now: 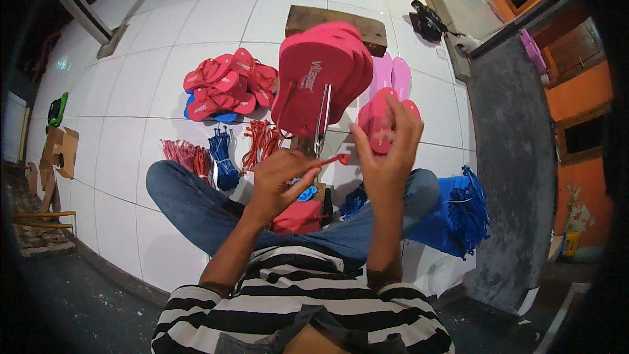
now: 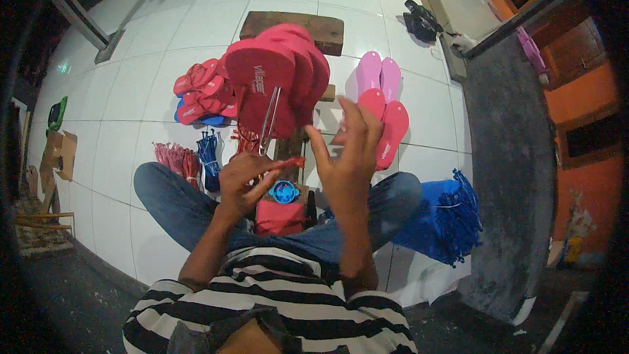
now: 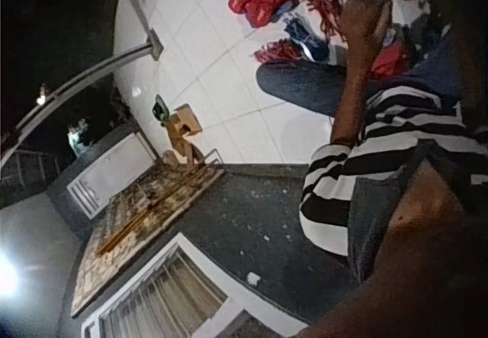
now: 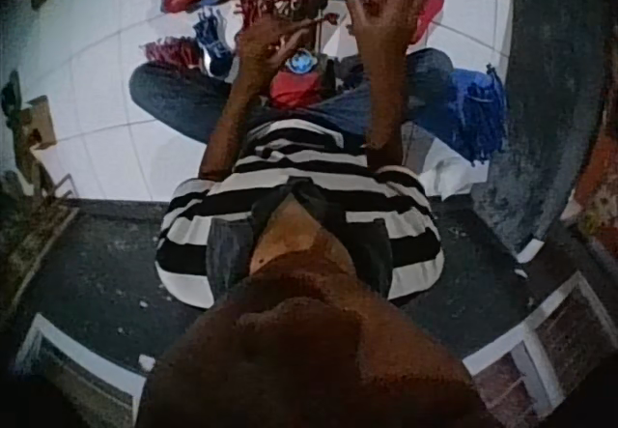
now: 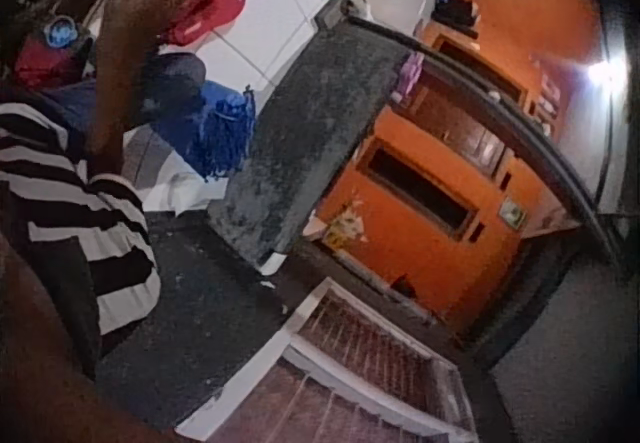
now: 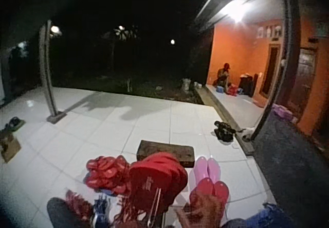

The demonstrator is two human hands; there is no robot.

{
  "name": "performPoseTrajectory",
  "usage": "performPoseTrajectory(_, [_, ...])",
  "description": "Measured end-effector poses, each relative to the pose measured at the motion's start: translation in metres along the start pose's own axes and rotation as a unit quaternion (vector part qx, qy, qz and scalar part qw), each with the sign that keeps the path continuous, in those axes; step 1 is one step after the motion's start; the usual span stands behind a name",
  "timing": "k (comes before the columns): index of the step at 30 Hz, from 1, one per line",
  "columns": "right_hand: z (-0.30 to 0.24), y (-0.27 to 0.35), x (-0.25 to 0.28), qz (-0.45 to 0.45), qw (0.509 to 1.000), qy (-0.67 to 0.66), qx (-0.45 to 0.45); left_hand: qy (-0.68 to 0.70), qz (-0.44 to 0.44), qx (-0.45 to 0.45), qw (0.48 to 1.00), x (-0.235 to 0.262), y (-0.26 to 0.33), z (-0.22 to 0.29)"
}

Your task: The person inserts straps into flip-flop soles using a metal tool. They place soles onto a stand and pull plastic straps through the holes.

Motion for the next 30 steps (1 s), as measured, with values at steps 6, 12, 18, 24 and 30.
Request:
performPoseTrajectory(6, [0.012,0.070,-0.013,-0.009,0.975,-0.148,-0.166,0.018,0.080,0.010,0.997,-0.008,0.001,0.009])
performPoseTrajectory(12, [-0.017,0.052,-0.024,0.019,0.996,-0.084,-0.032,0.032,0.084,0.022,0.996,-0.025,0.007,0.008])
performPoseTrajectory(18, [0.007,0.045,-0.041,0.046,0.893,-0.411,-0.179,0.041,0.176,-0.006,0.983,0.013,-0.005,0.015])
performPoseTrajectory(24, [0.003,0.042,-0.065,-0.152,0.810,-0.544,-0.156,-0.042,0.228,-0.008,0.973,0.071,-0.096,0.010])
performPoseTrajectory(30, [0.001,0.044,-0.075,-0.248,0.800,-0.527,-0.141,-0.016,0.114,0.007,0.993,0.058,-0.124,0.013])
Point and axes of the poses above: each hand's wrist, its own y-axis away from the middle knuckle, its own x-axis out of the back of the hand, z = x × y, the point moved 8 cm from there along -y, towards the middle knuckle, and after that the axes turned 6 degrees about -y, right-handed, at the moved point
